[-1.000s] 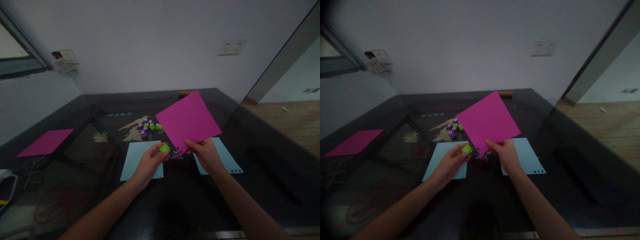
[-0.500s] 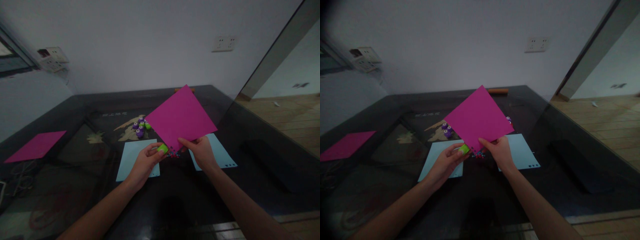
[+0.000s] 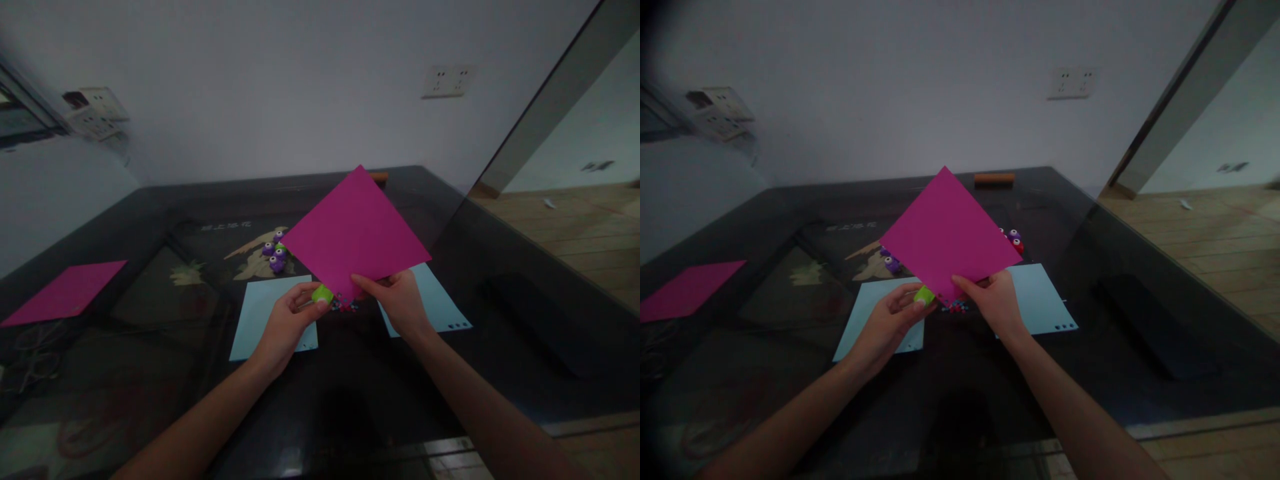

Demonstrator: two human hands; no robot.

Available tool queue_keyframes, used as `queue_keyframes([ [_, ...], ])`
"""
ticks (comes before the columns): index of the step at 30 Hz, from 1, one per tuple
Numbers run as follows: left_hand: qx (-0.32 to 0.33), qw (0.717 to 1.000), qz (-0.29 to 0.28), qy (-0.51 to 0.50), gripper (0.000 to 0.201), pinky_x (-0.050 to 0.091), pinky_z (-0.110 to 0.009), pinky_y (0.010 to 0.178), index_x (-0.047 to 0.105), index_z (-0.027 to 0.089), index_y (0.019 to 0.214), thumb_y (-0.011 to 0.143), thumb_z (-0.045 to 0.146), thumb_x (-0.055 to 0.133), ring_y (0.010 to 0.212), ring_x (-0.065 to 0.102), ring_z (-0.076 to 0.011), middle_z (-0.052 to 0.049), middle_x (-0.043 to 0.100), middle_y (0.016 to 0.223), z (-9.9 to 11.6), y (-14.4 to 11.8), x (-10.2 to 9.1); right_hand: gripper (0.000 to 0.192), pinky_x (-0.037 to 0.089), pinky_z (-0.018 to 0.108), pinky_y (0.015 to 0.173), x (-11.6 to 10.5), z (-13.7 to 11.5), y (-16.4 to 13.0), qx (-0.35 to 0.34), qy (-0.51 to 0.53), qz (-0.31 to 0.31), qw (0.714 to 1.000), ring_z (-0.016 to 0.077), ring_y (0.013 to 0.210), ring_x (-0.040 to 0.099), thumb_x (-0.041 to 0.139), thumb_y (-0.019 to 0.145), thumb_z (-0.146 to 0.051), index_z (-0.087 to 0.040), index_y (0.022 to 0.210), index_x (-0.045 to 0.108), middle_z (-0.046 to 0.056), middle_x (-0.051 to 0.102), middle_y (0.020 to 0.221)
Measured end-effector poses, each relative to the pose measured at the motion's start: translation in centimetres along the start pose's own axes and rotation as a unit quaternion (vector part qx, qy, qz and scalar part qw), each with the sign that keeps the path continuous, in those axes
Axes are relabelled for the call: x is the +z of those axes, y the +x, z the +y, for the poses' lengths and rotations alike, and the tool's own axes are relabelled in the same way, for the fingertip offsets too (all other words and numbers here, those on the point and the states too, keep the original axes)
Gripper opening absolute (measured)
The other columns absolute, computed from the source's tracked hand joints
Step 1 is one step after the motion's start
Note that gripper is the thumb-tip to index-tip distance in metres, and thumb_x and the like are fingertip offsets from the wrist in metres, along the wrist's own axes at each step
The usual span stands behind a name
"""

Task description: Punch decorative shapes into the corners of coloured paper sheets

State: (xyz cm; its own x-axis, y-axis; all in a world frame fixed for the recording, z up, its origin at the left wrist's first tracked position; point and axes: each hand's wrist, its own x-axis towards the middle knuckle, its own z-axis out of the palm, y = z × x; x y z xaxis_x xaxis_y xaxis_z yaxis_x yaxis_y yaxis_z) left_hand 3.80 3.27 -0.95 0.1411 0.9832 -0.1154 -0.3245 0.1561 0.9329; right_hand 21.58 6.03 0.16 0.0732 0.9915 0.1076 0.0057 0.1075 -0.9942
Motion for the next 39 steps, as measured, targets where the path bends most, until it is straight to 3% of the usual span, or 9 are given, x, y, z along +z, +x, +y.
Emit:
queue_keyframes([
  [13,-0.005,1.000,-0.004,0.003,0.031,0.046,-0.037,0.090,0.064,0.016,0.096,0.068,0.024,0.075,0.091,0.064,-0.0183,-0.005,0.070,0.096,-0.04,-0.11,0.09,0.024,0.054,0.031,0.059,-0.09,0.31,0.05,-0.024,-0.018,-0.001,1.000,0.0190,0.064,0.067,0.074,0.065,-0.034,-0.015,0.079,0.068,0.006,0.072,0.074],
  [23,-0.004,1.000,0.007,0.030,0.033,0.048,-0.037,0.086,0.062,0.017,0.094,0.066,0.026,0.076,0.086,0.065,-0.0191,-0.005,0.070,0.091,-0.28,-0.03,-0.18,0.024,0.050,0.029,0.053,0.02,0.07,-0.17,-0.039,-0.066,-0.011,0.997,0.0181,0.057,0.063,0.073,0.065,-0.037,-0.015,0.071,0.067,0.005,0.069,0.066],
  [27,-0.002,0.997,0.008,0.073,0.031,0.049,-0.031,0.073,0.061,0.017,0.093,0.067,0.028,0.075,0.080,0.065,-0.0194,-0.005,0.071,0.085,-0.29,-0.08,-0.10,0.021,0.046,0.026,0.049,0.04,-0.13,-0.29,-0.047,-0.095,-0.027,0.994,0.0165,0.054,0.060,0.072,0.066,-0.035,-0.015,0.063,0.065,0.005,0.068,0.060],
  [31,0.014,0.993,-0.004,0.118,0.027,0.040,-0.023,0.055,0.060,0.018,0.095,0.073,0.030,0.070,0.061,0.061,-0.0135,-0.002,0.069,0.076,-0.41,-0.08,-0.13,0.021,0.046,0.026,0.050,0.23,-0.05,-0.39,-0.040,-0.089,-0.060,0.993,0.0157,0.054,0.060,0.070,0.069,-0.036,-0.015,0.065,0.066,0.004,0.068,0.061],
  [39,-0.014,0.997,-0.017,0.074,0.025,0.042,-0.025,0.063,0.065,0.016,0.089,0.071,0.031,0.072,0.065,0.056,-0.0125,-0.002,0.065,0.079,-0.46,-0.23,0.09,0.022,0.043,0.025,0.046,0.40,0.26,-0.48,-0.041,-0.120,-0.084,0.988,0.0144,0.051,0.057,0.069,0.070,-0.036,-0.015,0.066,0.065,0.004,0.066,0.059],
])
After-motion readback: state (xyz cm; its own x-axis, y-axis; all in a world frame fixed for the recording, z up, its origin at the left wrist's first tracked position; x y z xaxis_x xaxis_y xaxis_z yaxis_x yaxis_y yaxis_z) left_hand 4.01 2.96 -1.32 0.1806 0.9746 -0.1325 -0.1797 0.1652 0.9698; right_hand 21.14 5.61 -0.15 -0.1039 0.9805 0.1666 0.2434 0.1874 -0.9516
